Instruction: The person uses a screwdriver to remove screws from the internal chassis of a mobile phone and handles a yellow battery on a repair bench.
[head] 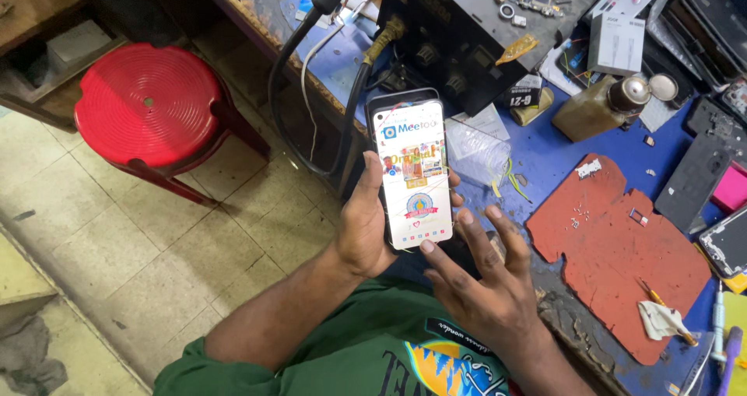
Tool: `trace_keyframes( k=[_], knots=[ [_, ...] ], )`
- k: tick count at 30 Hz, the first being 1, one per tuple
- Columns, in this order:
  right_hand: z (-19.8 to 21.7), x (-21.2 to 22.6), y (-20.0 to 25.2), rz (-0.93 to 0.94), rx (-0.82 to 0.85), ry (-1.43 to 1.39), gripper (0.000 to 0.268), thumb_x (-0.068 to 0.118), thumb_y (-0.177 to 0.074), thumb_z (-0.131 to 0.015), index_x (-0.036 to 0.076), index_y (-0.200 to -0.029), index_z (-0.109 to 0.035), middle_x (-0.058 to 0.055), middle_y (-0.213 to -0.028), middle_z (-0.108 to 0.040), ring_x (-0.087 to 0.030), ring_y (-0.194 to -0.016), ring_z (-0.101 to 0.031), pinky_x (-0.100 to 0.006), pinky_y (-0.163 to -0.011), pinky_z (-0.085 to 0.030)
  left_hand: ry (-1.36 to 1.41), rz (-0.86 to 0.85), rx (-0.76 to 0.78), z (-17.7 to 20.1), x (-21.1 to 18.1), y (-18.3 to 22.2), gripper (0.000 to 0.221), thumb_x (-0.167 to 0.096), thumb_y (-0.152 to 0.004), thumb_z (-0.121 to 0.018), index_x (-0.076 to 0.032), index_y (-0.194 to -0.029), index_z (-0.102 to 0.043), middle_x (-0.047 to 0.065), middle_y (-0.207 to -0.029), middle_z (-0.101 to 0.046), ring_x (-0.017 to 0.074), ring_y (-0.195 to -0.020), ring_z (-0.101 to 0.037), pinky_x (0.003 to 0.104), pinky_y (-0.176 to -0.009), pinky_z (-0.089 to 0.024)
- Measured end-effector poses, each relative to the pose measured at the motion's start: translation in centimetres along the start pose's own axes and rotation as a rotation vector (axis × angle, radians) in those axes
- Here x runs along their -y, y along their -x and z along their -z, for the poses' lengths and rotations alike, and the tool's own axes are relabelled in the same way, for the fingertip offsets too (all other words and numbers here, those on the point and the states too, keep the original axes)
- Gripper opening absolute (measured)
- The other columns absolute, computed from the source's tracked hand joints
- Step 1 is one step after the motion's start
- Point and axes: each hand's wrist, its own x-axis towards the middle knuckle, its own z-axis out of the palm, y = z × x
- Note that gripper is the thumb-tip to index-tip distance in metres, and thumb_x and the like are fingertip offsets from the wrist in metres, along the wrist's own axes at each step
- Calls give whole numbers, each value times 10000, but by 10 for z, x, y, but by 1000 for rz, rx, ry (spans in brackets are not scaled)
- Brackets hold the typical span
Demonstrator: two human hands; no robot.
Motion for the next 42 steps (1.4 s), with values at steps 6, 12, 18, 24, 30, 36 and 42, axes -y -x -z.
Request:
trace_keyframes(
  k=[6, 12, 18, 24, 30, 36, 42],
  knots=[
    [-1, -2, 4, 8, -9, 0, 496, 199, -821, -873, 273, -1283, -710, -118, -1563, -455, -404, -1446, -397, -496, -1165, -420, -36, -10, 20, 1, 3, 0, 789, -652, -1096, -337, 25, -1481, -464, 193, -1275, -625, 289, -1153, -659, 434, -965, -583],
    [3, -2, 1, -2, -15, -50, 501, 230, -810, -871, 248, -1280, -698, -125, -1546, -471, -406, -1446, -401, -499, -1153, -420, -55, 7, 11, 2, 4, -2, 787, -656, -1078, -346, 6, -1490, -456, 187, -1268, -629, 284, -1140, -663, 435, -947, -585],
    [6, 0, -9, 39, 13, -75, 532, 294, -793, -876, 240, -1289, -692, -151, -1536, -468, -434, -1418, -397, -534, -1147, -397, -26, 17, 25, 4, 13, -1, 771, -624, -1114, -321, 29, -1501, -453, 189, -1276, -637, 284, -1158, -666, 425, -1010, -575],
    [10, -6, -10, -39, -33, -74, 533, 236, -798, -878, 176, -1291, -685, -173, -1541, -476, -434, -1446, -401, -529, -1175, -386, -51, 12, 7, 6, 13, -1, 745, -605, -1108, -309, 26, -1475, -455, 194, -1259, -647, 276, -1124, -680, 441, -965, -585],
    [12, -10, -2, -96, -30, -92, 528, 195, -788, -863, 135, -1280, -680, -186, -1527, -491, -434, -1435, -428, -532, -1169, -381, -48, 18, 17, 9, 15, -1, 749, -597, -1118, -306, 33, -1496, -452, 200, -1274, -648, 279, -1130, -683, 440, -970, -581],
    [12, -8, -10, -143, -8, -19, 599, 295, -818, -855, 77, -1340, -658, -201, -1563, -447, -461, -1439, -402, -541, -1174, -376, -44, 39, 13, 4, 19, -2, 737, -585, -1118, -323, 28, -1511, -444, 203, -1294, -646, 276, -1127, -680, 427, -994, -568],
    [8, -1, -9, -78, -31, -74, 589, 349, -844, -848, 166, -1369, -651, -180, -1588, -412, -455, -1451, -381, -519, -1180, -378, -54, 59, -30, 5, 25, 0, 733, -579, -1082, -357, 3, -1523, -412, 188, -1342, -615, 281, -1200, -655, 457, -1042, -545]
  ],
)
